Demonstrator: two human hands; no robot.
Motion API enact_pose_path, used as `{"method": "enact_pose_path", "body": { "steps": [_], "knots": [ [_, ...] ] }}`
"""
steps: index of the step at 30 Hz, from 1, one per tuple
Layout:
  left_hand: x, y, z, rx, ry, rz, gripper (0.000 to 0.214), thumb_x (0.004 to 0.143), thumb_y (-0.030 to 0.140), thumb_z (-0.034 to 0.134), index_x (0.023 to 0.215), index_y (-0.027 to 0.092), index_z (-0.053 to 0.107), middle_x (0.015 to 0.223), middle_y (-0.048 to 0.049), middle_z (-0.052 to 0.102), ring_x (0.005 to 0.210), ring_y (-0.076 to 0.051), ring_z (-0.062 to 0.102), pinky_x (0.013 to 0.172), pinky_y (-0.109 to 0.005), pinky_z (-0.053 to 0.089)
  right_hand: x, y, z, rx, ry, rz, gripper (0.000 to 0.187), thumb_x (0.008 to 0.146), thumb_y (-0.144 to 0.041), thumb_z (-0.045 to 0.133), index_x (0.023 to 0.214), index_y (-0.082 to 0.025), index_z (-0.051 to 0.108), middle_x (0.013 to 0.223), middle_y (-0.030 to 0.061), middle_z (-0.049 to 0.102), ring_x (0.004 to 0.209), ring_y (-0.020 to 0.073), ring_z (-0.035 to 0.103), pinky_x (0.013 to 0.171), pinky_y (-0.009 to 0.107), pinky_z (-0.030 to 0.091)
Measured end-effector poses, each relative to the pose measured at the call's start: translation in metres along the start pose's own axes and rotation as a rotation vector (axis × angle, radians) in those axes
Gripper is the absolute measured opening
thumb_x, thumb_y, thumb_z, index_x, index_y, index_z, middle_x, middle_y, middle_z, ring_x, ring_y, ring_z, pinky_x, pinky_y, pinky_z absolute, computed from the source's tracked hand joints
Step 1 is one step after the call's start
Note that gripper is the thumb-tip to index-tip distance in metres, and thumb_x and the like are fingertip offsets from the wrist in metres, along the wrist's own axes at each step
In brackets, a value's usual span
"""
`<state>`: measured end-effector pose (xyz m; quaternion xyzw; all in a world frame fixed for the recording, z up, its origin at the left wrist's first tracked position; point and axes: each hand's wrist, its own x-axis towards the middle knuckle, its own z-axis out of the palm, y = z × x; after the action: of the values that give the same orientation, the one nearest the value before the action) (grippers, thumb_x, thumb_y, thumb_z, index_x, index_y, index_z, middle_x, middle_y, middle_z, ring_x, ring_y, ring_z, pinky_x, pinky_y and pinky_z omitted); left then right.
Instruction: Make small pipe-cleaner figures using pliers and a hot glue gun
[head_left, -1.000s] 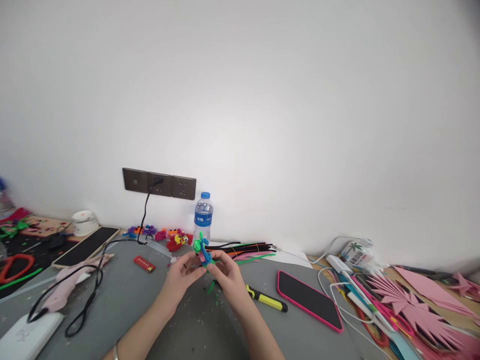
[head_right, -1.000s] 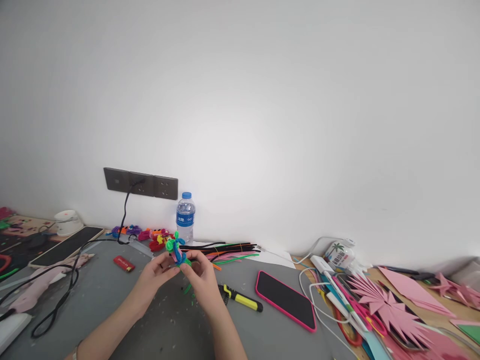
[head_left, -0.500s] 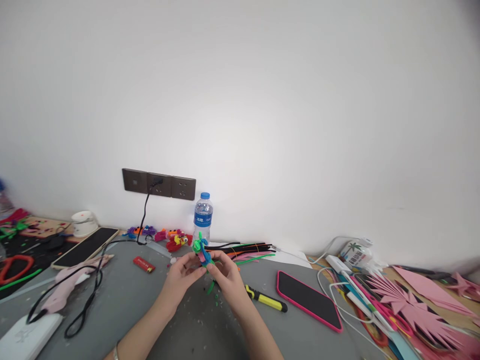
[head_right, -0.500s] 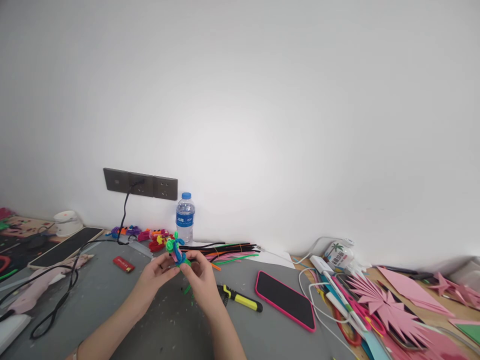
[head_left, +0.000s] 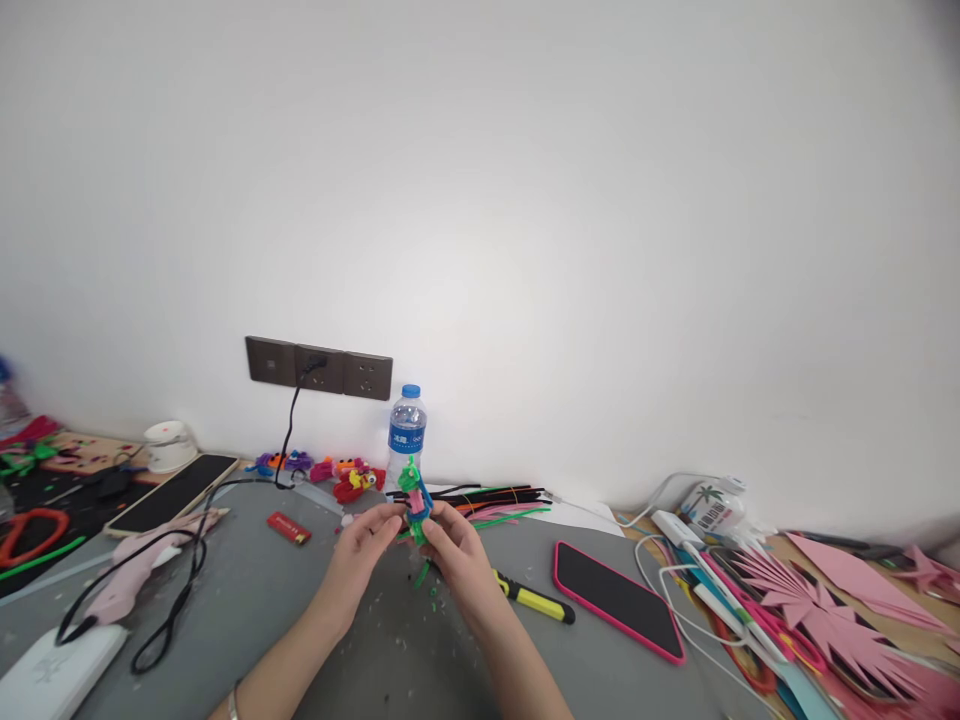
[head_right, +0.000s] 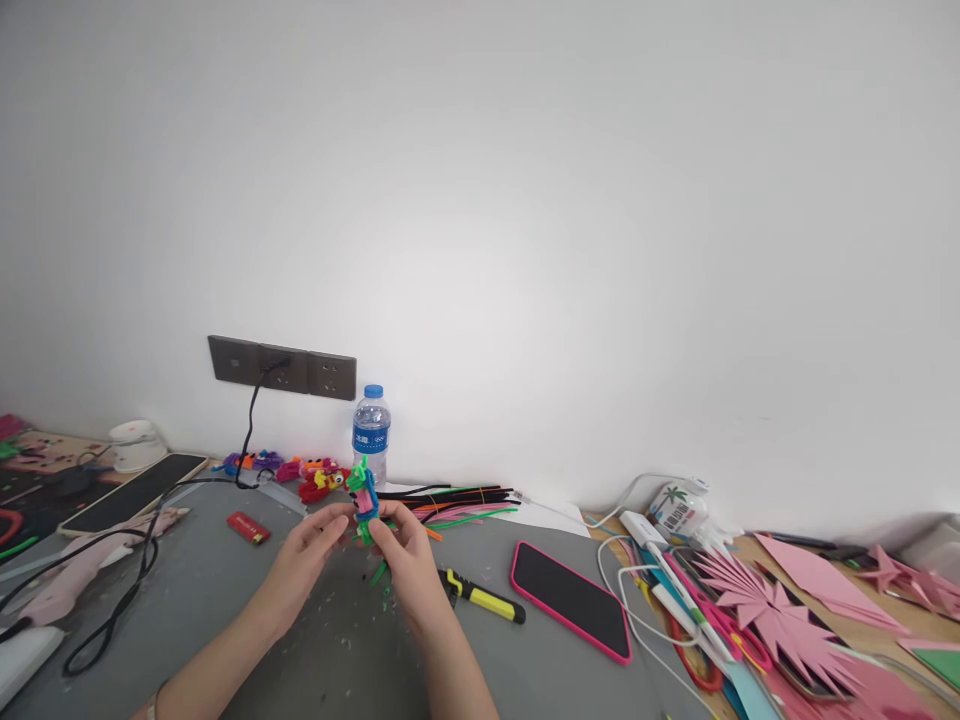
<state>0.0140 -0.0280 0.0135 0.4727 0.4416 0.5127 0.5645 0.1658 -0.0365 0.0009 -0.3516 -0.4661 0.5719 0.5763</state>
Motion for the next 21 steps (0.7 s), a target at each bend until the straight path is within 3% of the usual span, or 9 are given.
{"method": "enact_pose_path", "body": {
  "steps": [9,16,21],
  "knots": [
    [-0.003,0.008,0.003,0.057,-0.046,0.086,0.039,0.070,0.055,0.071,0.087,0.020,0.075,0.093,-0.0080,0.075,0.096,-0.027,0.067,0.085,-0.032,0.053,0.001,-0.002,0.001,0.265,-0.018,0.075,0.032,0.076,-0.045,0.076,0.091,-0.018,0.068,0.082,0.0020,0.063,0.069,0.0131,0.060,0.067,0.024,0.044],
    [0.000,0.004,0.002,0.071,-0.069,0.111,0.037,0.070,0.053,0.072,0.086,0.020,0.075,0.089,-0.0077,0.074,0.096,-0.027,0.066,0.086,-0.032,0.053,-0.001,-0.009,0.004,0.324,-0.023,0.106,0.035,0.073,-0.046,0.078,0.091,-0.018,0.069,0.084,0.0040,0.067,0.070,0.0151,0.060,0.069,0.026,0.045],
    [-0.001,0.002,0.003,0.076,-0.101,0.122,0.033,0.071,0.051,0.071,0.084,0.020,0.074,0.085,-0.0057,0.074,0.092,-0.025,0.066,0.086,-0.032,0.052,0.000,-0.006,0.003,0.335,-0.057,0.073,0.029,0.078,-0.044,0.075,0.091,-0.019,0.069,0.085,0.0035,0.066,0.073,0.0142,0.059,0.071,0.025,0.044]
  ]
}}
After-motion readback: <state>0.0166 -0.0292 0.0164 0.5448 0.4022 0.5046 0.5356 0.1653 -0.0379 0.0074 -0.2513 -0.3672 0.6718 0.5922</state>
